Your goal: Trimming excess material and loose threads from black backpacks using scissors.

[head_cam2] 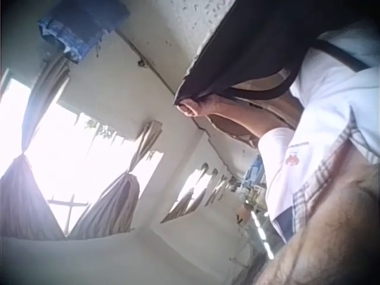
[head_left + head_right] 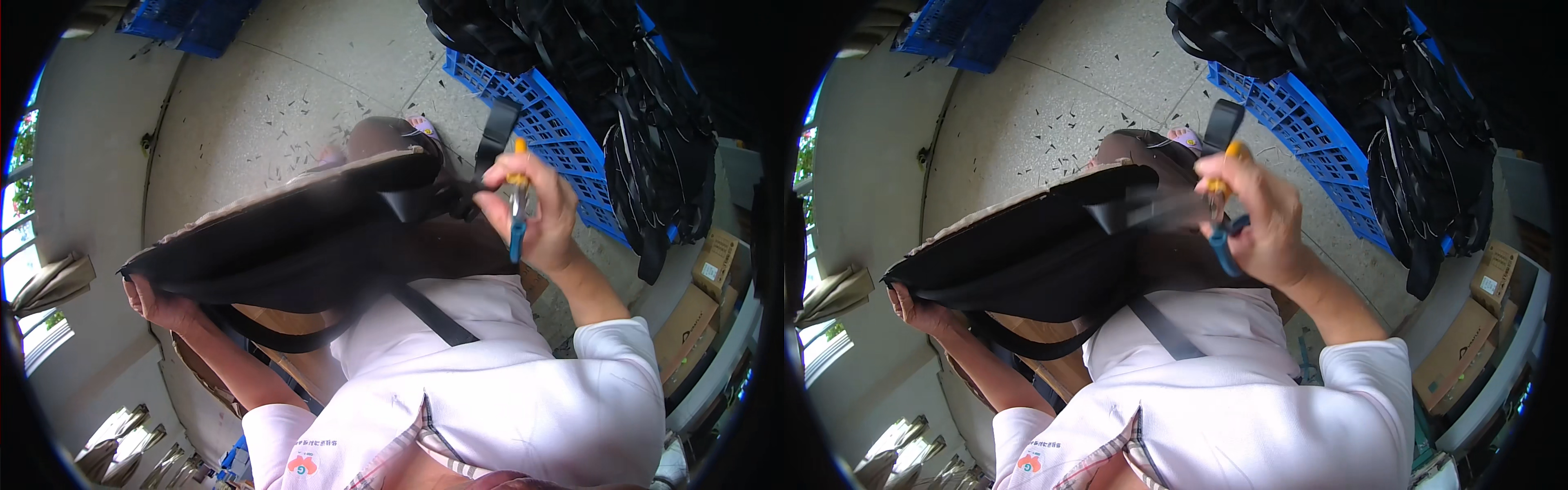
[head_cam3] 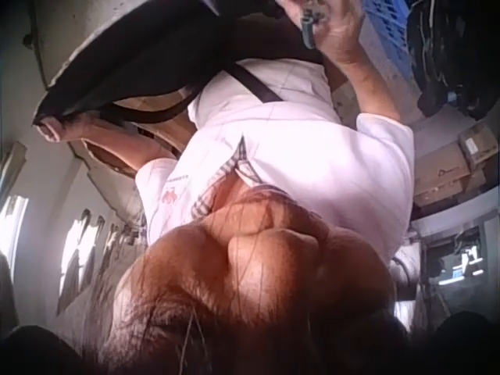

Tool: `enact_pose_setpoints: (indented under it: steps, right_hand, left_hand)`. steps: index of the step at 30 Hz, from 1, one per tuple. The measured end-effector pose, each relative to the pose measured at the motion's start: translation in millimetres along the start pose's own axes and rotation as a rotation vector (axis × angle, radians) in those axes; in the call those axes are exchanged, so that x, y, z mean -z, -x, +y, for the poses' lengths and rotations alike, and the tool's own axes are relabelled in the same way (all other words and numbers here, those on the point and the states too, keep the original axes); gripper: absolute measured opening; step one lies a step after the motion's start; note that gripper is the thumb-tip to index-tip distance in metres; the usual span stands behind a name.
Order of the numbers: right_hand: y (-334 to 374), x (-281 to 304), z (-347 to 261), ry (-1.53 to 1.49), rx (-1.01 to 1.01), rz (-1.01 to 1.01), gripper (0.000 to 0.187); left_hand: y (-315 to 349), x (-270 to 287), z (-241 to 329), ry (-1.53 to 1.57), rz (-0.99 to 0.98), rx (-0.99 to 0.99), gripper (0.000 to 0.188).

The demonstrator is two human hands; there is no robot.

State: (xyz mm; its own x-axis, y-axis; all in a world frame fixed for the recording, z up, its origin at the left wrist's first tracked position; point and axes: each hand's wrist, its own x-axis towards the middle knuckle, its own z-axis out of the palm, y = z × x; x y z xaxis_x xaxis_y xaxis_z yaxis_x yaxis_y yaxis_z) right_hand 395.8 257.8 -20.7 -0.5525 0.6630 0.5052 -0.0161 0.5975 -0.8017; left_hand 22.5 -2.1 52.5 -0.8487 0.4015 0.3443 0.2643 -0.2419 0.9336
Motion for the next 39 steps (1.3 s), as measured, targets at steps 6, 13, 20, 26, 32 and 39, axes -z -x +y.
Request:
enact_pose_setpoints:
  steps: [6,13,20,26,32,39]
  right_hand:
    - [44.6,-6.7,11.9,-0.318,-0.563,-0.171,0.04]
    - [-11.2,36.8,12.2,0.054,-0.207,-0.509,0.066]
    - [-33.0,23.9,31.4,0.007,-0.071,-0.651,0.067]
    - [-45.4,16.9,35.2,-0.009,0.003,-0.702,0.062]
    - [-49.5,21.2,35.4,0.019,-0.011,-0.759,0.049]
    - [-61.5,31.3,25.3,0.029,0.077,-0.806,0.052]
  left_hand:
    - [-4.9,-5.2,-5.7,-0.165,-0.161,-0.252,0.026]
    - [3.9,-19.4,1.1,0.008,-0.256,-0.251,0.015]
    - [4.0,-18.7,0.1,-0.008,-0.279,-0.303,0.017]
    - [-4.1,-2.0,-2.5,-0.012,-0.337,-0.291,0.019]
    - [-8.4,2.3,-5.5,-0.027,-0.35,-0.242,0.022]
    - [-8.8,-16.3,-6.7,-0.177,-0.221,-0.263,0.022]
